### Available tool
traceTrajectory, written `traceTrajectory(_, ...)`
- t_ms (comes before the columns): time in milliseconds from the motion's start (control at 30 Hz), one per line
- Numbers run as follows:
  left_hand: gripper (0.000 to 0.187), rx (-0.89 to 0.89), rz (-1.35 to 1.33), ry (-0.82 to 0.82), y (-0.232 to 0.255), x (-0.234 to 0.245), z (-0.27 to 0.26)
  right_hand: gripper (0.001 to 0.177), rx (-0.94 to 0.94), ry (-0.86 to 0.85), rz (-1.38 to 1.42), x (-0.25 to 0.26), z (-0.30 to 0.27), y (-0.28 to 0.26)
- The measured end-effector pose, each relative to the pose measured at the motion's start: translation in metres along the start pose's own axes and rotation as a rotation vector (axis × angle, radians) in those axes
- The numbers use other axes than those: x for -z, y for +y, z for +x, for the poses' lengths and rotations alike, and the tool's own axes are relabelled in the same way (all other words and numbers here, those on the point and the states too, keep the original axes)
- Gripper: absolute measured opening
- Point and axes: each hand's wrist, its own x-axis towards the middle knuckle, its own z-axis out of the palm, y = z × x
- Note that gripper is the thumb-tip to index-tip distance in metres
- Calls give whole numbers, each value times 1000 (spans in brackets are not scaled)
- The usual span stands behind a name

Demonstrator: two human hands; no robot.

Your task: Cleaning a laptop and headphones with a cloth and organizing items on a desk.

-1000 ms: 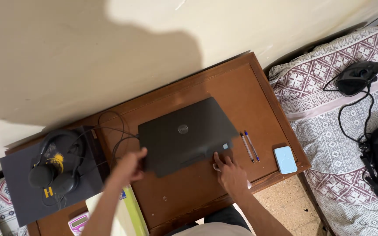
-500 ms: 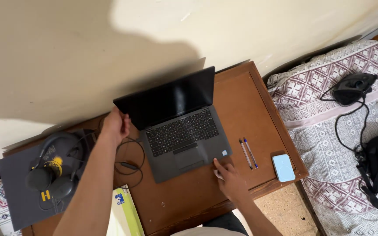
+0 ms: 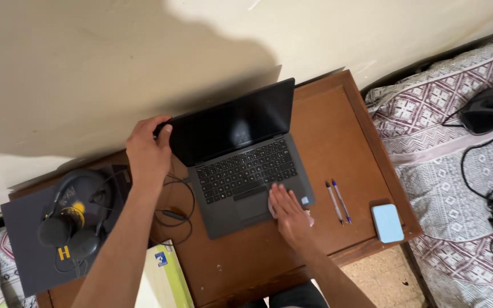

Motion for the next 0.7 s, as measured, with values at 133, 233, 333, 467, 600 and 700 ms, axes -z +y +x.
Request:
traceTrajectory(133,17,-133,55,100,-11,-8,0,36,109,40,-170,5,8,-13)
traceTrajectory(233,16,-158,28,111,-9,-4,-3,35,-85,48,-83,-5,-3,-12)
traceTrajectory(333,16,-138,-4,98,-8,-5,-5,41,-120,54,-302,10,8,-8)
traceTrajectory(467,16,-197,101,51,-19,-5,5,51,-48,70,-618,6,16,-26)
traceTrajectory(600,18,-194,39,49,-14,0,6,61,-45,-27,-543,-56,-5,-84)
traceTrajectory(700,19,-134,73,14,-14,2,7,64,-79,-490,-403,-118,-29,-124)
